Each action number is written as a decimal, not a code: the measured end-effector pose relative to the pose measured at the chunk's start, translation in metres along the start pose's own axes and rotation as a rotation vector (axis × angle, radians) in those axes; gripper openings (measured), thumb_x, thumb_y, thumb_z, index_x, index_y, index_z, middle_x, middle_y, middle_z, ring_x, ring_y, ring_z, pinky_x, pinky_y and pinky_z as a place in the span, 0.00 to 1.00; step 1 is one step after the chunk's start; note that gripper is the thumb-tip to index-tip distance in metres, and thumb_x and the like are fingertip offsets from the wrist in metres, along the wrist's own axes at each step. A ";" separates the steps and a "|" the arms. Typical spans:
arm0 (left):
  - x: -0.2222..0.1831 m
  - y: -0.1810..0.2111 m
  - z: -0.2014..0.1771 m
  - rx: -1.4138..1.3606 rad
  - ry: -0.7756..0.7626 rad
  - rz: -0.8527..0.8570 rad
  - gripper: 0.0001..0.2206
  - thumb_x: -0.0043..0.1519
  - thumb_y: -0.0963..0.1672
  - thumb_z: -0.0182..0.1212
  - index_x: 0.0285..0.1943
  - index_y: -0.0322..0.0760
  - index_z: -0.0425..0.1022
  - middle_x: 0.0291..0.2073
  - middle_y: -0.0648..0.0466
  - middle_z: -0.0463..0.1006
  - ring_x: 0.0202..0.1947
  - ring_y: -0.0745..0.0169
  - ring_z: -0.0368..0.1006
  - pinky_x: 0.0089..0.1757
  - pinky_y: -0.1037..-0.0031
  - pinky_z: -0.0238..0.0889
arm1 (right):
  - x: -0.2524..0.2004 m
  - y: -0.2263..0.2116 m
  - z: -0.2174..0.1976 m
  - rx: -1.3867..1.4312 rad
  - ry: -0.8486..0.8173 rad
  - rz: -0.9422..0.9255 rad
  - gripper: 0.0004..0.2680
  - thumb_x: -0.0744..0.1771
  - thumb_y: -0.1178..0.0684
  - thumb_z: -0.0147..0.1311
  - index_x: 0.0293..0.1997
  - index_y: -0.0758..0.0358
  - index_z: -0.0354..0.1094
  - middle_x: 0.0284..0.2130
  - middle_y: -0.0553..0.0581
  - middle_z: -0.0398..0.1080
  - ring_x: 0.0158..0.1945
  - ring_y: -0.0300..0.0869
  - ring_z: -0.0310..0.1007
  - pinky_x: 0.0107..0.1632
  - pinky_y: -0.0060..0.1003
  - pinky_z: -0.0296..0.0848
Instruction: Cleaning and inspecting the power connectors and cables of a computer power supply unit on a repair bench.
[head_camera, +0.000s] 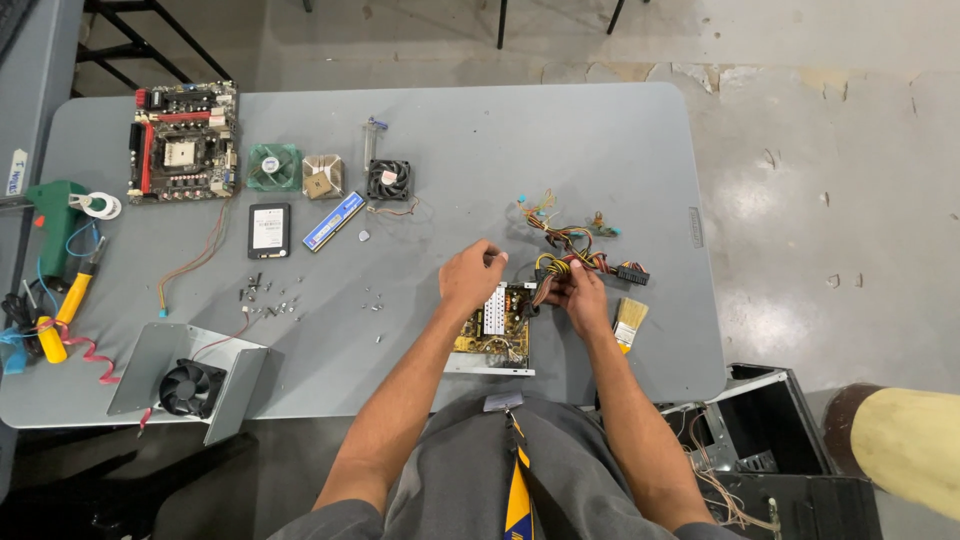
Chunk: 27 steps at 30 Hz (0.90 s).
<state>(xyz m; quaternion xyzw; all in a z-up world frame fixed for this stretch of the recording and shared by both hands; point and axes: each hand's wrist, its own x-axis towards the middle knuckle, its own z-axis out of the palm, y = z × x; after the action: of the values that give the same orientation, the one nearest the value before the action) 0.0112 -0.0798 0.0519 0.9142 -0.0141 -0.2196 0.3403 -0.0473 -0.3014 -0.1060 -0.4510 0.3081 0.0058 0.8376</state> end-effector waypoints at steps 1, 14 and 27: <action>-0.001 0.001 0.000 0.001 -0.001 0.000 0.17 0.66 0.54 0.52 0.55 0.48 0.78 0.47 0.56 0.85 0.53 0.52 0.79 0.52 0.60 0.69 | -0.002 -0.001 0.001 0.001 0.001 0.001 0.09 0.71 0.45 0.53 0.43 0.59 0.65 0.34 0.62 0.78 0.32 0.50 0.82 0.35 0.53 0.85; 0.006 -0.013 0.008 -0.138 0.014 0.058 0.17 0.68 0.54 0.55 0.56 0.44 0.78 0.47 0.51 0.83 0.53 0.45 0.78 0.53 0.53 0.68 | 0.018 0.002 -0.012 0.193 0.006 0.051 0.14 0.68 0.38 0.55 0.50 0.55 0.71 0.40 0.54 0.75 0.43 0.48 0.77 0.53 0.55 0.78; -0.015 0.022 0.014 -0.564 0.029 0.264 0.15 0.70 0.47 0.56 0.59 0.32 0.72 0.42 0.44 0.78 0.45 0.54 0.75 0.46 0.54 0.69 | -0.039 -0.071 0.014 0.100 -0.377 -0.147 0.19 0.63 0.54 0.51 0.62 0.48 0.66 0.52 0.55 0.77 0.55 0.45 0.78 0.53 0.49 0.75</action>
<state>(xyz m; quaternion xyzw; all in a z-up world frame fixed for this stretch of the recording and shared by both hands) -0.0052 -0.1029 0.0619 0.7770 -0.0662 -0.1557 0.6063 -0.0512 -0.3228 -0.0267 -0.4213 0.1119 0.0137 0.8999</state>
